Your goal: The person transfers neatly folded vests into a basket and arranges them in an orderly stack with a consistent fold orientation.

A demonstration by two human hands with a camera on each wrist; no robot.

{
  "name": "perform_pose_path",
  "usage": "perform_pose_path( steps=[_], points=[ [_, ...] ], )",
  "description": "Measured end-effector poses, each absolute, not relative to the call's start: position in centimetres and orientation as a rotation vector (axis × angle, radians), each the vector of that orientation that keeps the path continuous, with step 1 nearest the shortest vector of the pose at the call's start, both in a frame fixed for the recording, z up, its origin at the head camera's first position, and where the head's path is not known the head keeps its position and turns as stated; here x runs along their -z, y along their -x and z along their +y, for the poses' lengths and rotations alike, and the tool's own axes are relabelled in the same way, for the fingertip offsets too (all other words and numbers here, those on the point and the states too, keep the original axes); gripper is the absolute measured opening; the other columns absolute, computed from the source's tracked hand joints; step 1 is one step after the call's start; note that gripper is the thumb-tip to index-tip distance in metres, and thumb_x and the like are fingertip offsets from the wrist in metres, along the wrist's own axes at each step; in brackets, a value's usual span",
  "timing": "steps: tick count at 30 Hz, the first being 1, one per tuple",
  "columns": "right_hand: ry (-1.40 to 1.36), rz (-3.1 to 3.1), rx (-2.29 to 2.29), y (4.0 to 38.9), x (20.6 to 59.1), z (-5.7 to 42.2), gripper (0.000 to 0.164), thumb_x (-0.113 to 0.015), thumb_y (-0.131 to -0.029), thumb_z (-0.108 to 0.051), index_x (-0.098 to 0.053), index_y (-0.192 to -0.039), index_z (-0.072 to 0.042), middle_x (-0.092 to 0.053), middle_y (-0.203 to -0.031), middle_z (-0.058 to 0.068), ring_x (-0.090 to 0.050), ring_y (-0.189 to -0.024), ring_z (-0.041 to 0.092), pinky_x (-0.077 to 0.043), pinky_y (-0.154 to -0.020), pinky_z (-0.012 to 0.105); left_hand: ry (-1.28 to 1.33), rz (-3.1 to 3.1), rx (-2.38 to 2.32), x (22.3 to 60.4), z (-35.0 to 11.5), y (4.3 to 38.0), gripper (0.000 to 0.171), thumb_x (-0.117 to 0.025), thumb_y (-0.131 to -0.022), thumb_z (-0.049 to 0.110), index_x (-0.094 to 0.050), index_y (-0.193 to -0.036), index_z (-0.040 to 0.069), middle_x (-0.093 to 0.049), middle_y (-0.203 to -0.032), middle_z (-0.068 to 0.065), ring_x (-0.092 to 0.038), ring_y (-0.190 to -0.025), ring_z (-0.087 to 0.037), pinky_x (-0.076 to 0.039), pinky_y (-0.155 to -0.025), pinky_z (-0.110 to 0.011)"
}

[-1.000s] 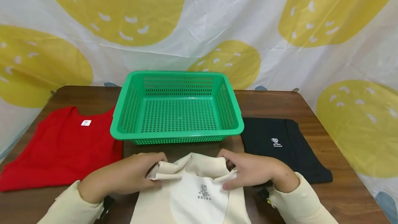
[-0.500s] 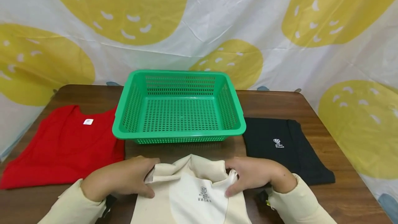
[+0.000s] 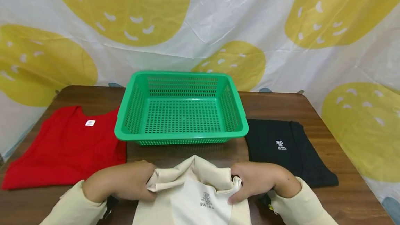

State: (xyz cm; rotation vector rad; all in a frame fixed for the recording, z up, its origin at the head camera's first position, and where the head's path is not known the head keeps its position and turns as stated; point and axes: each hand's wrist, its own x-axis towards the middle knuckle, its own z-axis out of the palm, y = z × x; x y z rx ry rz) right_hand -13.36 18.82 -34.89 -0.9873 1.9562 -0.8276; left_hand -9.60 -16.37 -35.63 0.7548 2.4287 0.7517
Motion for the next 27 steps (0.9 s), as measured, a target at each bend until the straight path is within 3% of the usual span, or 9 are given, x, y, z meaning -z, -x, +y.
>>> perform_pose_path(
  steps=[8,16,22,27],
  points=[
    [0.998,1.881,0.909,13.0,34.0,19.0,0.026,-0.076,-0.086,-0.016,-0.067,-0.11,-0.011,-0.067,-0.096,-0.012,-0.061,-0.087,-0.003,-0.053,-0.081,0.019,-0.911,2.241,-0.941,35.1,-16.7,9.7,0.022,-0.069,-0.075,0.012,-0.049,-0.07,0.021,-0.037,-0.059,0.015,-0.031,-0.054,0.001,-0.029,-0.047,-0.018],
    [1.077,1.781,0.996,13.0,33.3,19.1,0.029,-0.071,-0.091,-0.015,-0.063,-0.119,-0.011,-0.066,-0.106,-0.006,-0.062,-0.096,0.001,-0.056,-0.086,0.026,-1.029,2.076,-1.108,34.7,-17.3,9.5,0.014,-0.066,-0.084,0.011,-0.058,-0.094,0.016,-0.049,-0.078,0.015,-0.045,-0.071,0.003,-0.044,-0.066,-0.018],
    [1.081,1.765,1.061,12.8,32.9,19.3,0.031,-0.069,-0.092,-0.013,-0.06,-0.121,-0.007,-0.067,-0.108,0.0,-0.064,-0.098,0.004,-0.057,-0.087,0.028,-1.004,2.057,-1.152,34.5,-17.9,9.4,0.04,-0.067,-0.088,0.016,-0.054,-0.125,0.016,-0.059,-0.111,0.004,-0.052,-0.098,-0.005,-0.045,-0.088,-0.022],
    [1.105,1.876,1.16,12.6,32.3,19.7,0.034,-0.067,-0.095,-0.012,-0.057,-0.126,-0.004,-0.067,-0.112,0.007,-0.064,-0.101,0.007,-0.055,-0.089,0.028,-0.87,2.023,-1.268,34.6,-18.8,9.8,0.06,-0.066,-0.089,0.021,-0.041,-0.141,0.006,-0.052,-0.132,-0.009,-0.052,-0.113,-0.014,-0.047,-0.094,-0.026]
  ],
)
